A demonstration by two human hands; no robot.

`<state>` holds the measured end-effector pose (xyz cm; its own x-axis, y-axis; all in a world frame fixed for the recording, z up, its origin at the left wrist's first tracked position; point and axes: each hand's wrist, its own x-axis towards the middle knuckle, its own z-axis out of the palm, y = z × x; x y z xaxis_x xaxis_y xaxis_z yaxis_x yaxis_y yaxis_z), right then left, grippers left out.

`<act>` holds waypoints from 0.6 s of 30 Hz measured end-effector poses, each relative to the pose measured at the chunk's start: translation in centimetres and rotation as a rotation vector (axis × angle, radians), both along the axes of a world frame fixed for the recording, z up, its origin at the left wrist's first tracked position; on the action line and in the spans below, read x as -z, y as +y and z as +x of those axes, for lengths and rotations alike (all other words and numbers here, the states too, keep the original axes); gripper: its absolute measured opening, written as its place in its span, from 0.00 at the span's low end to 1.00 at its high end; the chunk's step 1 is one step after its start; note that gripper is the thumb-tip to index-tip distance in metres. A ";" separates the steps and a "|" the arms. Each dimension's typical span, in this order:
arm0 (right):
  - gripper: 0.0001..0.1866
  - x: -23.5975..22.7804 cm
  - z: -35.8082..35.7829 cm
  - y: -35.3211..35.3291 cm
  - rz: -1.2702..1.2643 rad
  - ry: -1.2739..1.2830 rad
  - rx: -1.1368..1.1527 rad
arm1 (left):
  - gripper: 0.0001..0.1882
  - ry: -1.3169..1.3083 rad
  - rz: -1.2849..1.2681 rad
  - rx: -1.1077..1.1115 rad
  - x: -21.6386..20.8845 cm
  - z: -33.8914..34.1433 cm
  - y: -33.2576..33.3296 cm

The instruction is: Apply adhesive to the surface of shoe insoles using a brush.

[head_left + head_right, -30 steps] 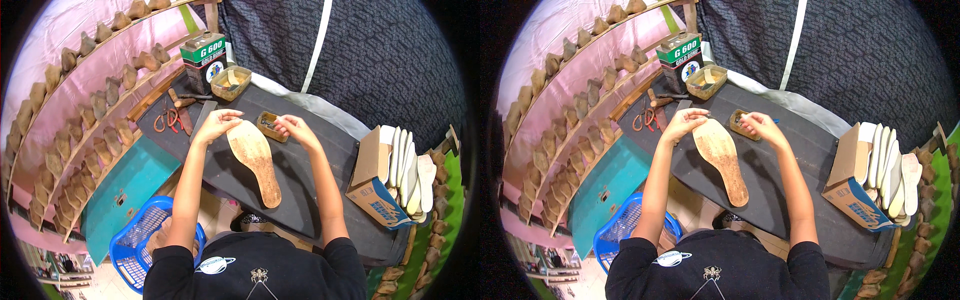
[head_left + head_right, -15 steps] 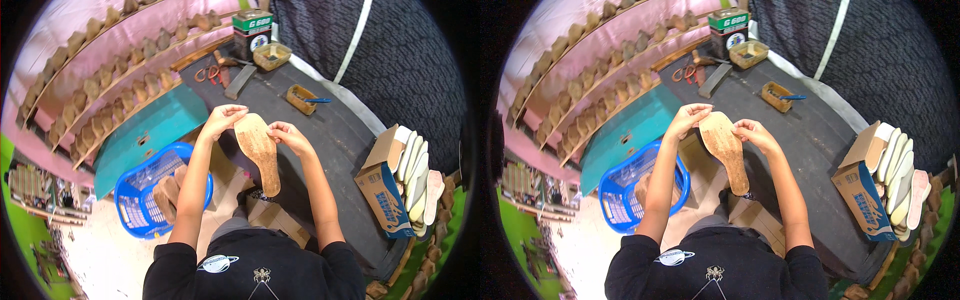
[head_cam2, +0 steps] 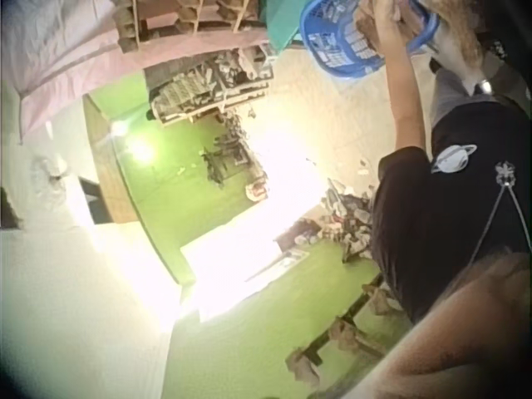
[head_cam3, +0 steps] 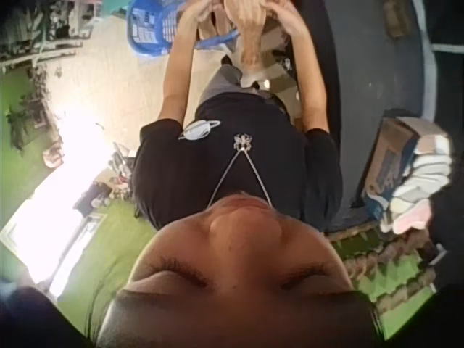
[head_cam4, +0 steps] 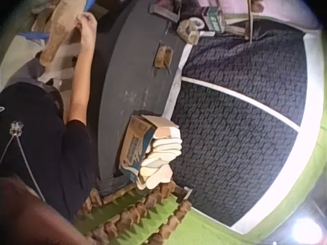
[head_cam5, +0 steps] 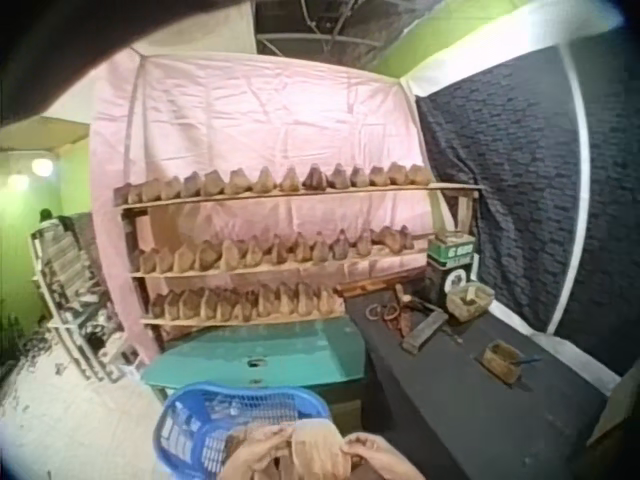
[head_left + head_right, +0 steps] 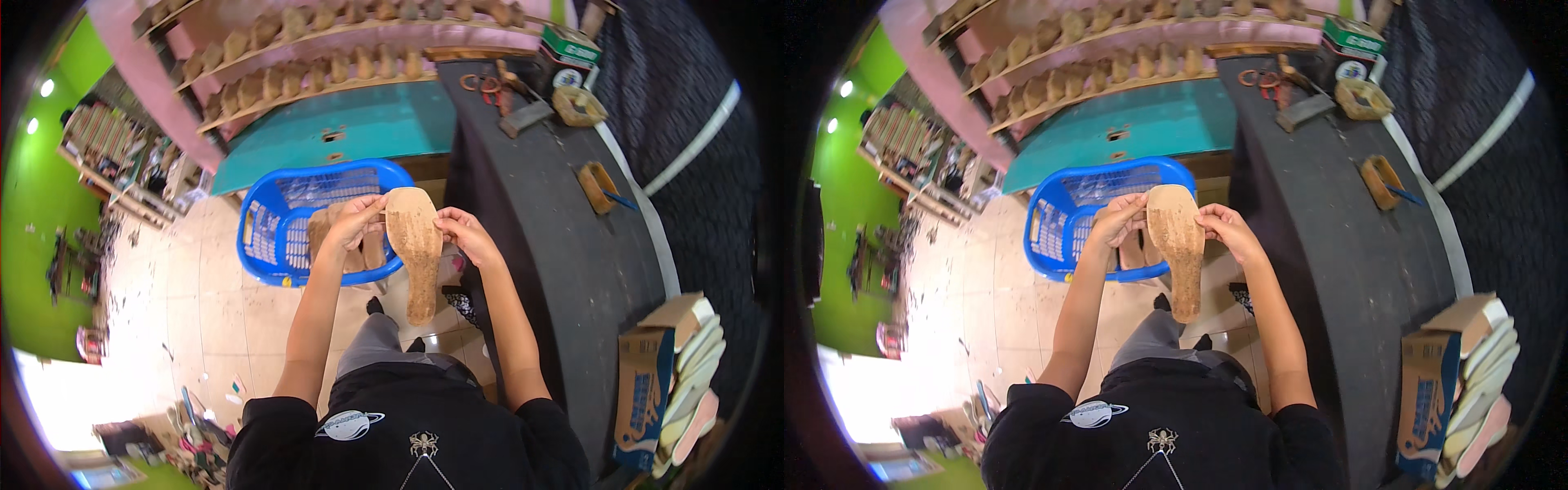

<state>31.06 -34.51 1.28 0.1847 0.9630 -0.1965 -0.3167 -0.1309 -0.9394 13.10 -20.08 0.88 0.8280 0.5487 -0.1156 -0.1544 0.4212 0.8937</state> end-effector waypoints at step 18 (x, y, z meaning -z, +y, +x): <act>0.11 7.6 -12.2 17.8 -0.095 -0.151 -0.182 | 0.13 0.220 -0.016 -0.415 6.1 -16.1 13.7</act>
